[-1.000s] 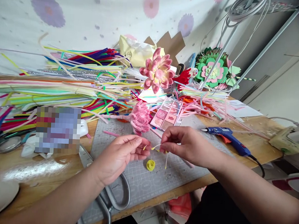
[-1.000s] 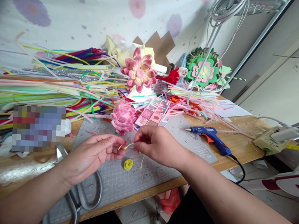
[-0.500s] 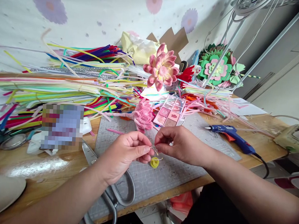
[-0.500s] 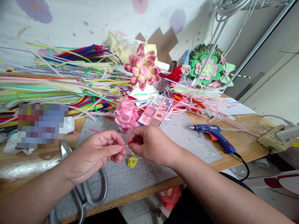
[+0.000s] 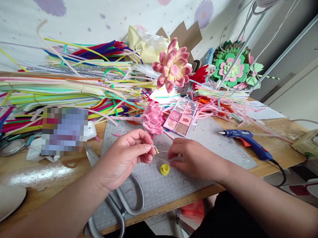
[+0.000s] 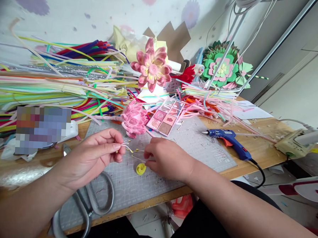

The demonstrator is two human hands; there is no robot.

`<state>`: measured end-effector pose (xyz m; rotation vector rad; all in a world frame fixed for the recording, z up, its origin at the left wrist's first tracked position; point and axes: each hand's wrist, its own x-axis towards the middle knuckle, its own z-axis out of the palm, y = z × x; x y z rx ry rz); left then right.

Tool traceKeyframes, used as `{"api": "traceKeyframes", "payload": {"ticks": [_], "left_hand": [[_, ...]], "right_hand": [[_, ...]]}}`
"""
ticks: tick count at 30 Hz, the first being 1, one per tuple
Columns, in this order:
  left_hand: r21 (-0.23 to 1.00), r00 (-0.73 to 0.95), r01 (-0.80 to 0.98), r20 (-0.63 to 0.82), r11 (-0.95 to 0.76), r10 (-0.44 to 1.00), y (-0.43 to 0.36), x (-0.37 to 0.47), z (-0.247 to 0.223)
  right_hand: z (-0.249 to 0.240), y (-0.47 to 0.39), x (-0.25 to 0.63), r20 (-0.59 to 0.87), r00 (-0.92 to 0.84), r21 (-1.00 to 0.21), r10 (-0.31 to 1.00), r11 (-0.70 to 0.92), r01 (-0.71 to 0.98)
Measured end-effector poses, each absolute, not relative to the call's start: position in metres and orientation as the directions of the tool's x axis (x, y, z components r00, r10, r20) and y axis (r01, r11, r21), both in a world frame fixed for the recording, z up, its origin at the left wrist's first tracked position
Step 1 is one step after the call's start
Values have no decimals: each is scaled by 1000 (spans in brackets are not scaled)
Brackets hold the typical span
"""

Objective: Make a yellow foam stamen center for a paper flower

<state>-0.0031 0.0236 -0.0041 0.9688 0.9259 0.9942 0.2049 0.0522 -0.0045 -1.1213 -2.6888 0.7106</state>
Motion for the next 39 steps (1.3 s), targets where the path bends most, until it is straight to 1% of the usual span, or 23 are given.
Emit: {"api": "traceKeyframes", "payload": {"ticks": [3,6,12,16,18,20,22,24,26,28,32,36,39], "left_hand": [[945,263,-231,-167,230,950,25,-4,-4],[949,254,-215,-174,231,951,25,-4,-4],[952,253,-209,-171,226,952,25,-6,-3],[947,198,-246,-162,209,967,27,-8,-3],[947,165,-251,-161,199,973,27,-9,-3],[951,145,-242,-163,195,976,28,-9,-4],[954,152,-224,-165,197,975,27,-9,-5],[959,177,-204,-163,198,971,26,-8,-6],[961,206,-187,-167,206,964,24,-5,-6],[959,228,-175,-179,221,957,23,-3,-6],[961,240,-145,-198,237,950,22,0,-5],[983,213,-46,-163,177,963,22,2,-5],[992,179,48,-123,116,976,22,4,-4]], "right_hand": [[-10,51,197,-48,-671,-401,740,601,692],[-13,50,188,-51,-648,-370,760,588,719],[-23,51,174,5,-623,-369,782,581,726],[-18,55,180,45,-627,-379,778,594,709],[-9,57,189,80,-656,-444,751,616,651],[2,57,198,117,-673,-573,730,603,555],[11,55,204,148,-645,-692,750,545,474],[15,51,203,164,-598,-748,785,494,443],[16,47,198,180,-570,-759,802,482,438],[14,44,192,200,-567,-735,799,505,452],[10,41,182,246,-559,-628,792,569,531],[11,38,177,251,-529,-538,811,571,620],[12,37,175,267,-541,-468,797,598,651]]}}
